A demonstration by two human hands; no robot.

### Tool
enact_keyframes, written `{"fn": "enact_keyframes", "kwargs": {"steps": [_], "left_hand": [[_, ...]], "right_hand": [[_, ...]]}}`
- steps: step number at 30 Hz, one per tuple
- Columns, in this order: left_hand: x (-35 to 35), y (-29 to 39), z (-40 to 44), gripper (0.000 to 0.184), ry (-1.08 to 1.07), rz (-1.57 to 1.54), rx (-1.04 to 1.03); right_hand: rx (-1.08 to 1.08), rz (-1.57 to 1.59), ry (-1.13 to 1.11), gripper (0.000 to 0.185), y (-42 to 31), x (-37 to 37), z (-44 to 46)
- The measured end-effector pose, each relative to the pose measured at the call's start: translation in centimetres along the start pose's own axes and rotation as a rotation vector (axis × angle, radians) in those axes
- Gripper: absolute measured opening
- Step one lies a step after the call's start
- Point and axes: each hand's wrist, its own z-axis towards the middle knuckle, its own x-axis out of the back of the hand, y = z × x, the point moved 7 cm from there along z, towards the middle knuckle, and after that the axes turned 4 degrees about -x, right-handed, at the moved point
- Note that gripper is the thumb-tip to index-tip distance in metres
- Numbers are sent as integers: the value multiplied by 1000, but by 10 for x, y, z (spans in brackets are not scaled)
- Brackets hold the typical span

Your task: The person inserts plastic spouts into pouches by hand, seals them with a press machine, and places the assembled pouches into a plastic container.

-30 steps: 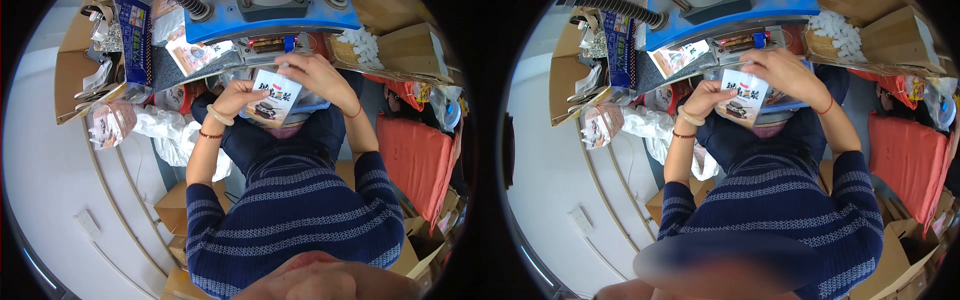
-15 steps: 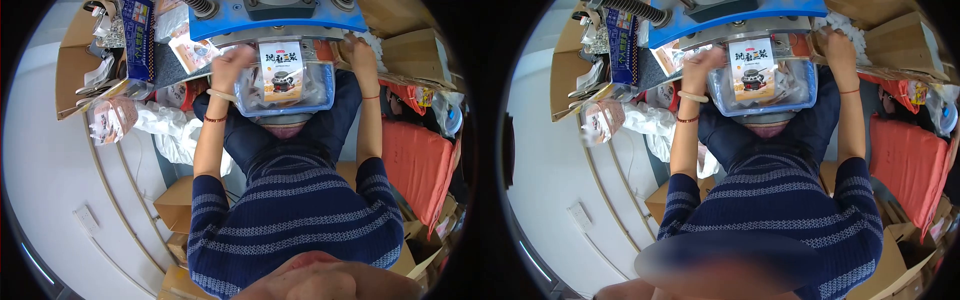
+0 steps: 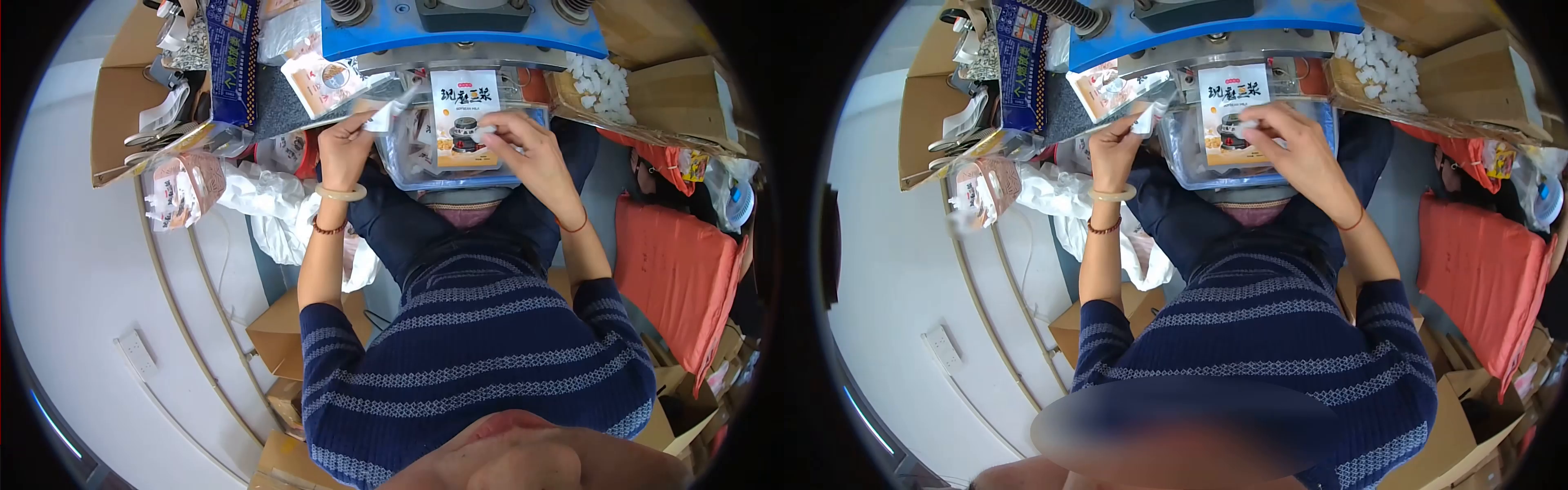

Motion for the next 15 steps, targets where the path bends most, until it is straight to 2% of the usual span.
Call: {"fn": "enact_keyframes", "kwargs": {"steps": [3,4,6,8,10,12,13,14,15], "left_hand": [[-24,26,-12,21,-117,-152,-49],[-31,31,-14,20,-153,-175,-33],[-44,53,-19,19,-194,-240,3],[-50,60,-16,19,-254,-205,-6],[-53,55,-17,20,-323,-161,6],[-71,26,-18,21,-612,-176,280],[-84,23,-16,21,-653,-326,227],[-94,12,-15,22,-638,-445,326],[-102,2,-15,23,-618,-562,430]], "right_hand": [[219,200,74,17,-46,6,11],[220,195,83,17,-53,6,14],[439,35,141,17,-76,10,18],[436,-25,105,16,-74,10,27],[433,-268,-51,15,-71,11,31],[458,-327,-84,18,-55,8,33],[375,-319,-168,21,-41,3,37],[290,-308,-257,24,-25,-4,40],[178,-223,-203,29,0,-1,47]]}}
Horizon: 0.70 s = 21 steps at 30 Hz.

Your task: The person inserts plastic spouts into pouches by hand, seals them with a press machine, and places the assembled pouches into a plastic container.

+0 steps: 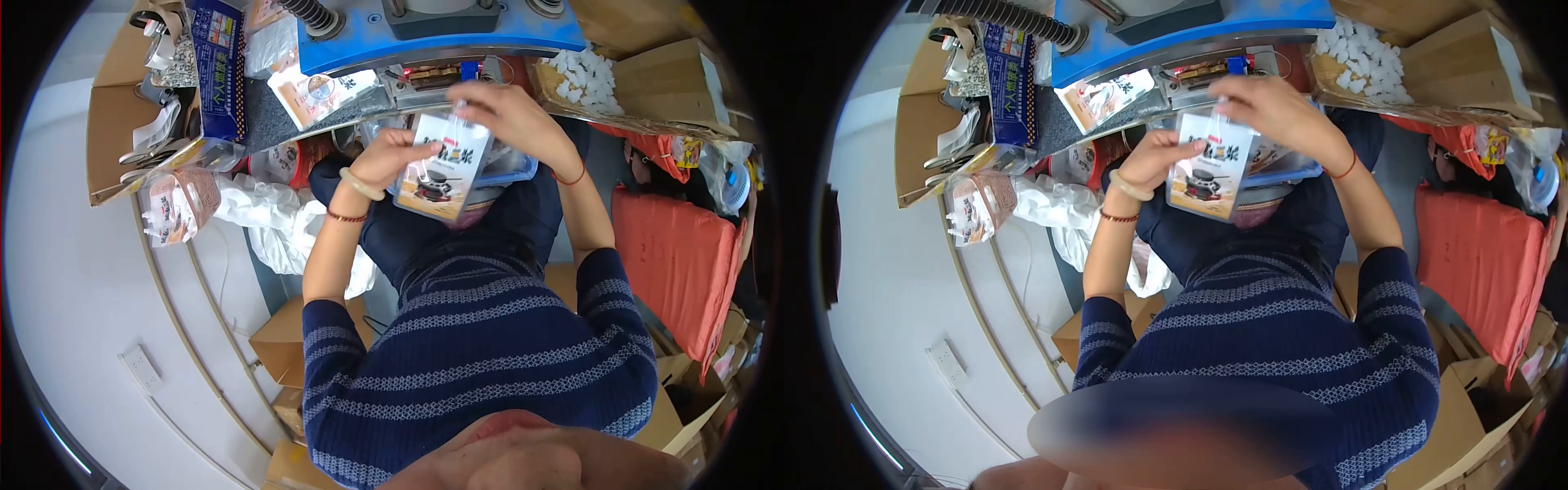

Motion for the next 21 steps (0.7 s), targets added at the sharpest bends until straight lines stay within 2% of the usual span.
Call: {"fn": "enact_keyframes", "kwargs": {"steps": [2,3,5,6,7,9,11,13,14,15,17,18,20,21], "left_hand": [[7,-13,23,26,21,-202,12],[6,-10,31,26,69,-256,3],[4,2,45,27,100,-314,-4],[2,9,51,26,112,-382,-29],[10,6,58,25,136,-382,-52],[21,-7,65,25,142,-331,-68],[16,7,54,25,185,-358,-124],[46,24,31,15,352,142,-166],[57,45,19,17,468,138,-392],[98,50,12,30,664,406,-413],[107,74,0,50,671,1122,-790],[112,56,2,64,554,1343,-674],[88,42,-17,54,547,1654,-844],[94,36,-29,45,576,1648,-869]], "right_hand": [[-82,-204,271,30,13,25,-9],[-56,-425,346,31,18,36,-17],[-121,-663,447,29,36,65,-37],[-390,-784,458,24,33,81,-41],[-386,-787,463,24,52,85,-43],[-475,-929,233,21,137,81,-45],[-415,-925,315,22,146,80,-41],[-302,-720,395,25,122,83,-40],[-299,-713,391,25,122,84,-38],[-328,-580,418,28,125,88,-40],[-346,-419,535,33,114,95,-46],[-343,-418,540,33,96,97,-49],[-388,-189,606,29,66,100,-58],[-392,-186,615,29,58,93,-60]]}}
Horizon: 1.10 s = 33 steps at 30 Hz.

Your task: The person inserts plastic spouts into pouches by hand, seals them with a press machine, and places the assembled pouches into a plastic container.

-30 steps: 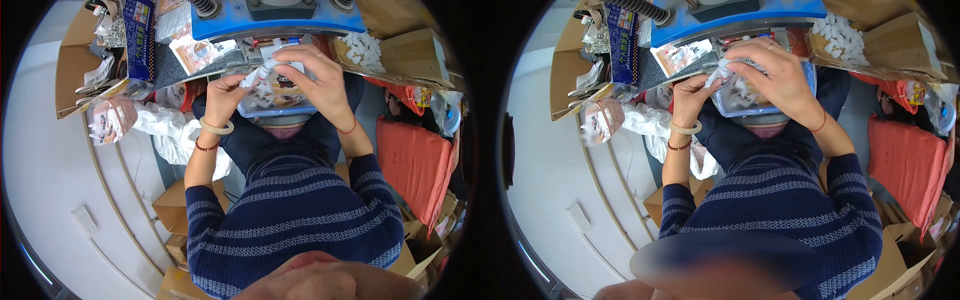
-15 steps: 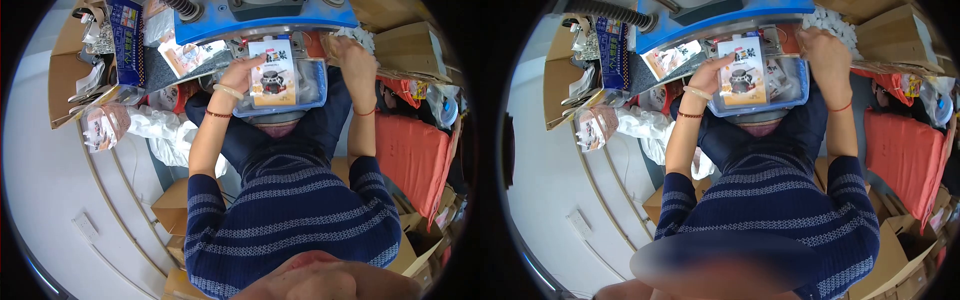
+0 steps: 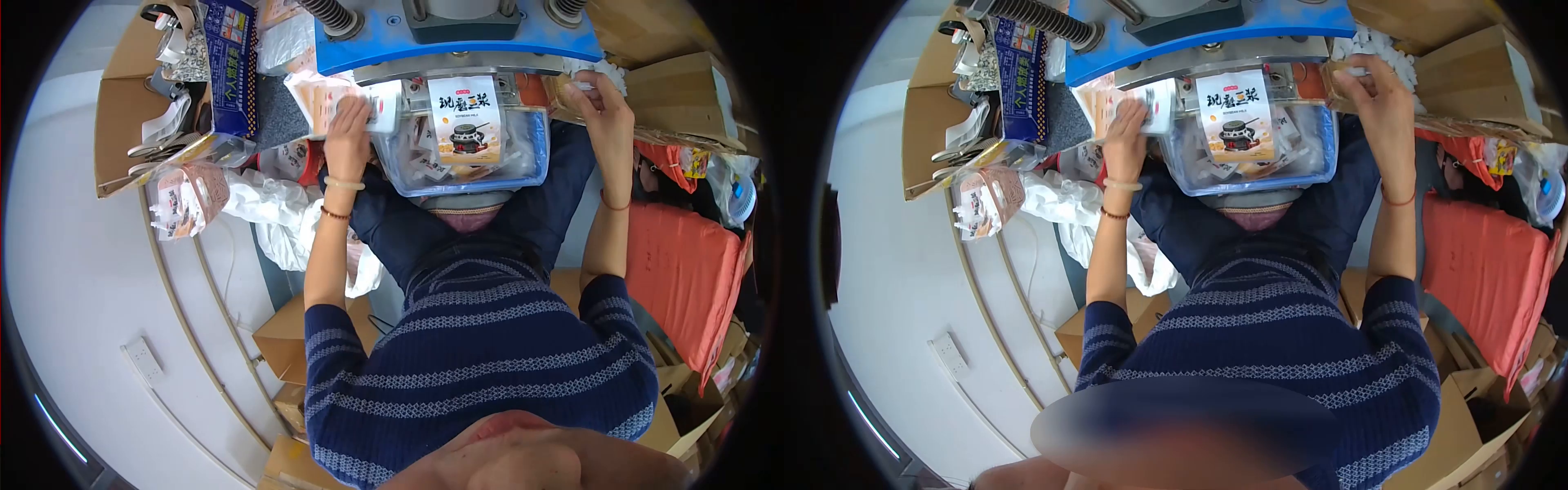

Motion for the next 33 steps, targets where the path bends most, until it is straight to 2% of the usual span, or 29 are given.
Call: {"fn": "enact_keyframes", "kwargs": {"steps": [2,3,4,6,7,9,11,13,14,16,17,18,20,21,23,26,27,28,29,30,31,32,33], "left_hand": [[16,-4,-6,40,53,-141,163],[23,-4,-6,36,13,-206,375],[31,5,-5,36,18,-207,385],[28,6,-9,31,-6,-657,703],[32,21,-3,26,-11,-826,772],[40,48,10,25,32,-1026,654],[36,63,10,22,-47,-1064,696],[40,80,23,22,-59,-1115,617],[44,81,28,22,-52,-1117,618],[37,89,32,22,-312,-1125,603],[23,88,26,24,-412,-1248,620],[15,92,22,22,-530,-1304,627],[-13,93,13,19,-694,-1413,626],[-27,96,11,20,-612,-1573,779],[-46,102,12,22,-493,-1801,1051],[-70,91,31,25,-382,-1870,1065],[-70,90,39,26,-320,-1888,1062],[-70,89,48,27,-256,-1902,1052],[-70,91,49,27,-309,-1935,1072],[-74,90,46,27,-309,-1934,1070],[-82,86,40,27,-308,-1895,1064],[-86,82,38,26,-303,-1854,1055],[-78,84,36,27,-347,-1796,1038]], "right_hand": [[44,437,-141,22,-20,-13,-21],[95,230,-184,19,-48,-14,-33],[152,261,-279,18,-61,-29,-45],[242,373,-419,19,-74,-66,-66],[243,377,-420,19,-84,-68,-65],[193,451,-419,19,-107,-62,-63],[271,522,-344,19,-128,-50,-55],[525,404,-223,20,-148,-41,-52],[502,390,-261,20,-146,-46,-50],[574,165,-284,18,-144,-43,-44],[603,77,-374,19,-142,-45,-42],[593,79,-367,19,-134,-48,-41],[530,-21,-629,28,-111,-77,-42],[393,83,-691,35,-100,-82,-34],[277,31,-339,36,-72,-75,-19],[559,-411,-34,29,-56,-32,-12],[290,-638,-53,27,-39,-20,-3],[117,-712,-91,27,-23,-10,6],[-57,-780,-130,27,-3,0,11],[-57,-779,-129,27,23,0,16],[62,-788,-179,26,54,-12,23],[185,-794,-228,26,69,-24,31],[192,-791,-227,26,69,-26,39]]}}
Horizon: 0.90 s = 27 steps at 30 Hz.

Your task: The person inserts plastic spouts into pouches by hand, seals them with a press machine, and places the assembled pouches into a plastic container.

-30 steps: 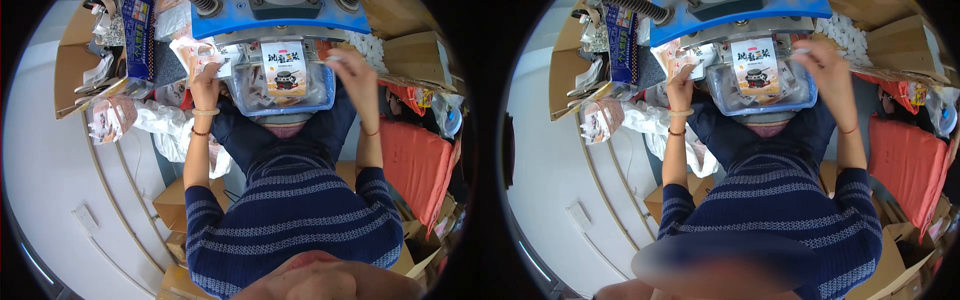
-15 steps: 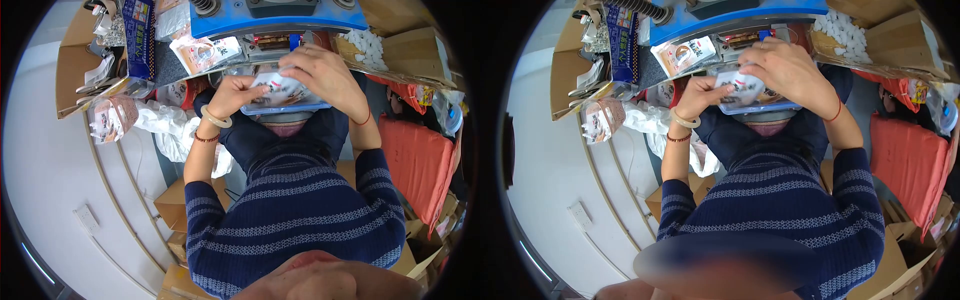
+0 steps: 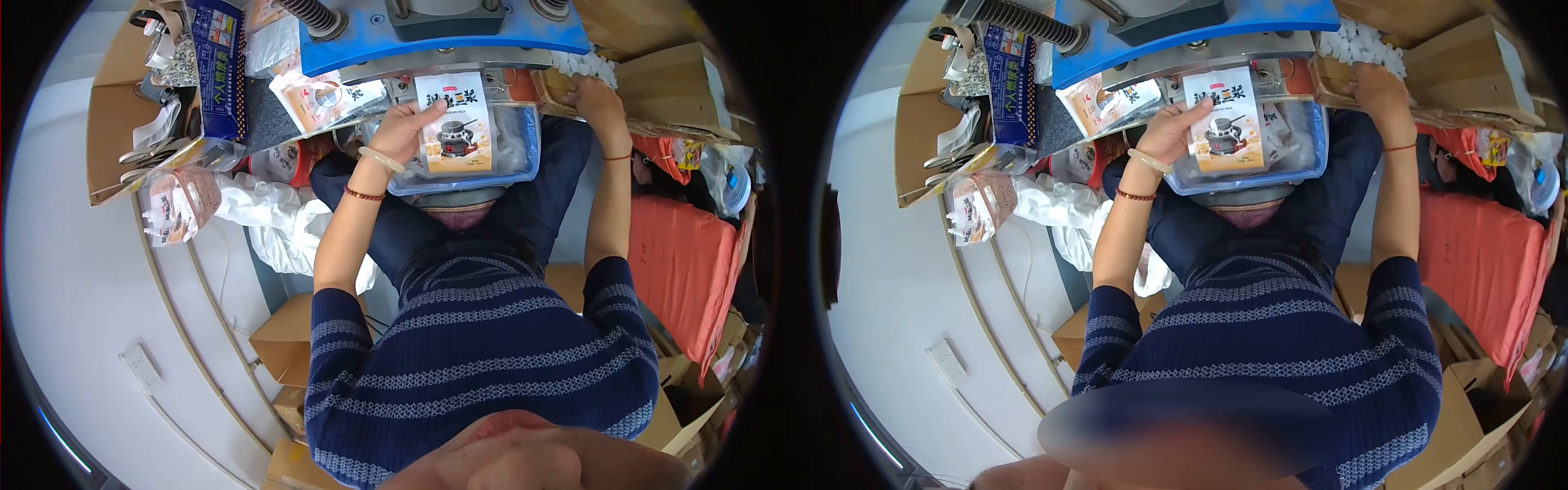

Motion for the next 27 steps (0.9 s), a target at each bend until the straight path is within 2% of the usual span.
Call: {"fn": "enact_keyframes", "kwargs": {"steps": [1,2,3,4,5,6,8,10,11,14,15,17,18,19,21,23,25,27], "left_hand": [[7,-2,-4,27,6,-2,1],[26,17,-10,27,157,280,-277],[38,42,-20,27,305,566,-558],[50,65,-36,37,462,730,-678],[49,86,-52,44,539,1095,-931],[55,90,-54,45,516,1320,-1007],[56,76,-66,39,481,1693,-1152],[70,66,-74,35,387,1753,-1093],[77,67,-84,32,434,1652,-1104],[91,71,-92,27,644,1271,-673],[83,73,-96,27,652,1265,-672],[72,66,-93,27,500,867,-559],[61,63,-93,25,438,718,-592],[50,64,-96,25,403,718,-560],[32,64,-99,25,353,721,-530],[12,63,-99,25,302,678,-499],[-8,63,-95,20,223,613,-486],[-14,65,-92,18,177,624,-417]], "right_hand": [[1,70,-107,25,1,-9,4],[3,139,-212,25,2,-17,6],[6,141,-208,25,-2,-15,8],[-43,240,-140,25,-5,-9,7],[-91,340,-75,24,-6,-4,3],[-88,344,-82,24,-10,-4,-1],[-69,763,69,26,-11,11,-5],[-117,849,126,26,-10,26,-11],[-166,928,151,27,-10,30,-23],[-134,1069,114,26,-48,49,-51],[-119,1170,0,25,-77,50,-65],[112,1113,-40,24,-131,46,-80],[248,1110,-48,24,-154,48,-84],[244,1118,-47,24,-163,55,-82],[139,1389,-64,24,-165,84,-72],[181,1292,4,19,-169,114,-65],[384,1180,224,14,-178,127,-62],[440,1127,213,14,-183,125,-55]]}}
